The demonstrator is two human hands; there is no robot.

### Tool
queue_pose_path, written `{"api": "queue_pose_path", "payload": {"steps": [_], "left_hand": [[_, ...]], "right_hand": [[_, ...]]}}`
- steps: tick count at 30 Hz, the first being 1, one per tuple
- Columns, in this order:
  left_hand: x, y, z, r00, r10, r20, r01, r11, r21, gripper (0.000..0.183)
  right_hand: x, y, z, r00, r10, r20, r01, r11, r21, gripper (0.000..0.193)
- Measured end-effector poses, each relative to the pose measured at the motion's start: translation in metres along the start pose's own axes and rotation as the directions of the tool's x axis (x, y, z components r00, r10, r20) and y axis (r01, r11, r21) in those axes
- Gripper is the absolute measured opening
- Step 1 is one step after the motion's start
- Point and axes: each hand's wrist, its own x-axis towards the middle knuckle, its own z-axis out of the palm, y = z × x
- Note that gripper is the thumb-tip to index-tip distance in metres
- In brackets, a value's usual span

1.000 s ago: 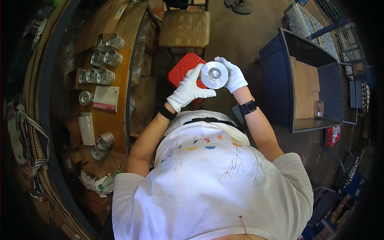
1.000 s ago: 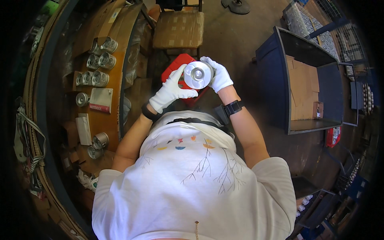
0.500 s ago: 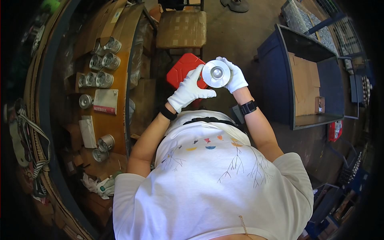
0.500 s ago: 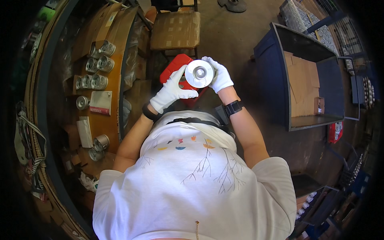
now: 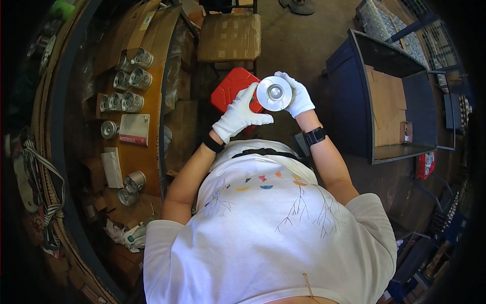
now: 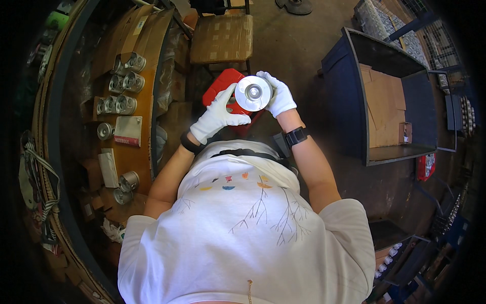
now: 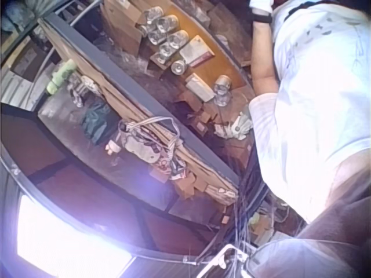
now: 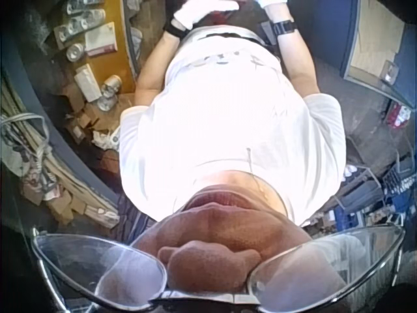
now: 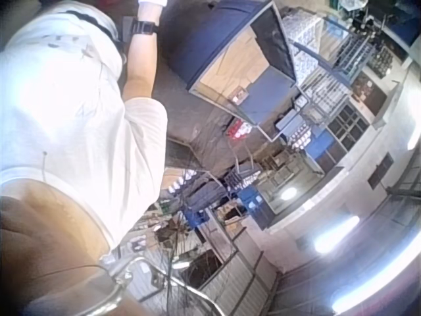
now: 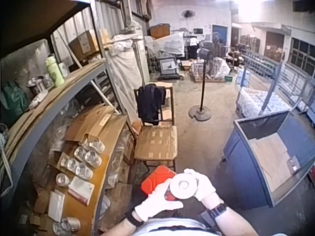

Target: Sort metal pistons and mark them with a pen before placing them in a cart.

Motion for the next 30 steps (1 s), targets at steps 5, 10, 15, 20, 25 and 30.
{"api": "queue_pose_path", "payload": {"steps": [5,10,15,20,25,30], "left_hand": [[0.001,0.000,0.001,1.000,-0.013,0.005,0.013,1.000,0.001,0.118],[0.002,0.000,0.002,1.000,-0.020,0.014,0.020,1.000,0.010,0.118],[0.001,-0.001,0.002,1.000,-0.018,0.009,0.018,1.000,0.019,0.119],[-0.002,0.001,0.003,1.000,-0.021,0.009,0.021,1.000,0.007,0.118],[-0.007,-0.002,0.002,1.000,-0.024,-0.006,0.024,1.000,-0.002,0.117],[-0.013,-0.003,-0.002,0.998,-0.050,-0.030,0.049,0.998,-0.024,0.114]], "right_hand": [[0.001,-0.001,-0.005,1.000,-0.011,0.005,0.011,1.000,-0.019,0.023],[-0.004,-0.002,-0.003,0.999,-0.036,-0.037,0.033,0.997,-0.063,0.022],[-0.005,-0.002,-0.002,0.998,-0.043,-0.043,0.041,0.998,-0.056,0.023],[-0.006,-0.001,-0.003,0.998,-0.031,-0.049,0.029,0.999,-0.042,0.022],[-0.007,0.001,-0.001,1.000,-0.016,-0.017,0.015,0.999,-0.044,0.022],[-0.002,-0.010,0.001,0.995,-0.047,-0.092,0.039,0.996,-0.083,0.022]]}}
